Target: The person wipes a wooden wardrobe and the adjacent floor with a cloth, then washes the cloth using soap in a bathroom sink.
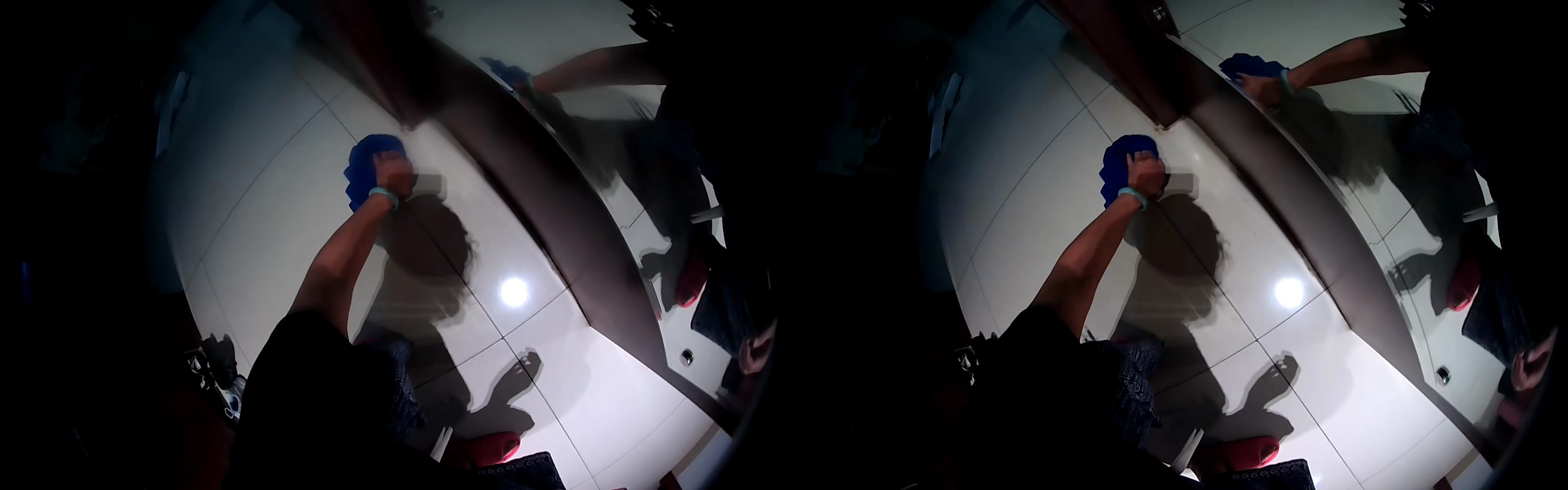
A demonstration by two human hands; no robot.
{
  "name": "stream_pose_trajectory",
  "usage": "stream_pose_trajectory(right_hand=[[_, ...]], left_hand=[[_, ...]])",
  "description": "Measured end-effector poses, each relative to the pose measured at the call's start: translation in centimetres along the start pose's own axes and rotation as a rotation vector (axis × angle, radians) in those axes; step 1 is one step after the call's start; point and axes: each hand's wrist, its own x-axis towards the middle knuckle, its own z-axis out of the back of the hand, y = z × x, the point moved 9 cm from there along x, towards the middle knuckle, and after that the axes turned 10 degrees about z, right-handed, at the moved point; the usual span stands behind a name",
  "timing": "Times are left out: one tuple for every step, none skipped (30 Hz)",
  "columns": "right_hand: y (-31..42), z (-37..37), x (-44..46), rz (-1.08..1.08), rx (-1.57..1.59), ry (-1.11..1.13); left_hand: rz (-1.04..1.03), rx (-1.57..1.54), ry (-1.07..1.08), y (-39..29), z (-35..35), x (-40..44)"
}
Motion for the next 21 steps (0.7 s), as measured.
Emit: stream_pose_trajectory(right_hand=[[0.1,-0.6,0.3,-0.003,-0.01,0.005],[0.3,-1.1,0.7,-0.006,-0.023,0.012],[0.4,-1.4,0.9,-0.01,-0.036,0.022],[0.6,-1.6,1.1,-0.018,-0.045,0.03],[0.7,-1.9,1.4,-0.016,-0.051,0.035],[1.0,-2.4,1.7,-0.014,-0.058,0.039],[1.4,-2.6,1.9,-0.017,-0.064,0.039],[1.6,-2.8,2.0,-0.015,-0.075,0.039],[1.5,-2.7,2.0,-0.018,-0.072,0.04],[1.6,-2.7,2.0,-0.018,-0.075,0.04],[1.6,-2.7,2.0,-0.02,-0.077,0.04],[1.5,-2.7,1.9,-0.019,-0.073,0.041],[1.2,-2.6,1.8,-0.021,-0.066,0.038],[1.0,-2.5,1.8,-0.021,-0.062,0.038],[0.7,-2.6,1.8,-0.02,-0.06,0.041],[0.7,-2.8,1.8,-0.023,-0.058,0.047],[0.7,-2.9,2.0,-0.028,-0.059,0.055],[0.8,-3.1,2.0,-0.03,-0.065,0.059],[1.0,-3.3,2.1,-0.027,-0.069,0.063],[1.4,-3.7,2.1,-0.022,-0.074,0.064],[1.6,-3.9,2.2,-0.021,-0.086,0.07]], left_hand=[[0.038,-0.001,-0.141,-0.1,-1.3,1.0],[0.076,-0.002,-0.275,-0.4,-0.6,1.3],[0.087,-0.052,-0.121,-0.3,-1.9,2.8],[0.048,-0.008,0.019,-0.9,0.3,2.9],[0.115,-0.103,-0.044,0.3,-0.6,4.4],[0.178,-0.205,-0.103,1.2,-2.0,6.3],[0.238,-0.191,-0.077,1.9,-2.7,8.2],[0.296,-0.177,-0.055,2.6,-3.6,9.5],[0.323,-0.205,0.028,2.6,-1.5,9.1],[0.331,-0.217,-0.026,3.2,-2.1,10.0],[0.335,-0.213,-0.003,3.3,-2.0,10.3],[0.343,-0.208,0.014,3.6,-1.6,10.4],[0.283,-0.191,0.022,3.3,-0.6,9.9],[0.227,-0.175,0.034,2.8,-0.1,8.8],[0.132,-0.042,0.073,1.9,-0.9,8.0],[0.026,0.089,0.018,0.7,-1.0,6.0],[0.008,0.074,0.06,0.3,-1.3,3.9],[-0.012,0.05,0.102,-0.1,-1.6,2.8],[-0.009,0.047,0.105,0.2,-1.9,2.8],[-0.007,0.064,0.036,0.3,-2.0,3.1],[-0.005,0.083,-0.028,0.1,-2.1,3.1]])
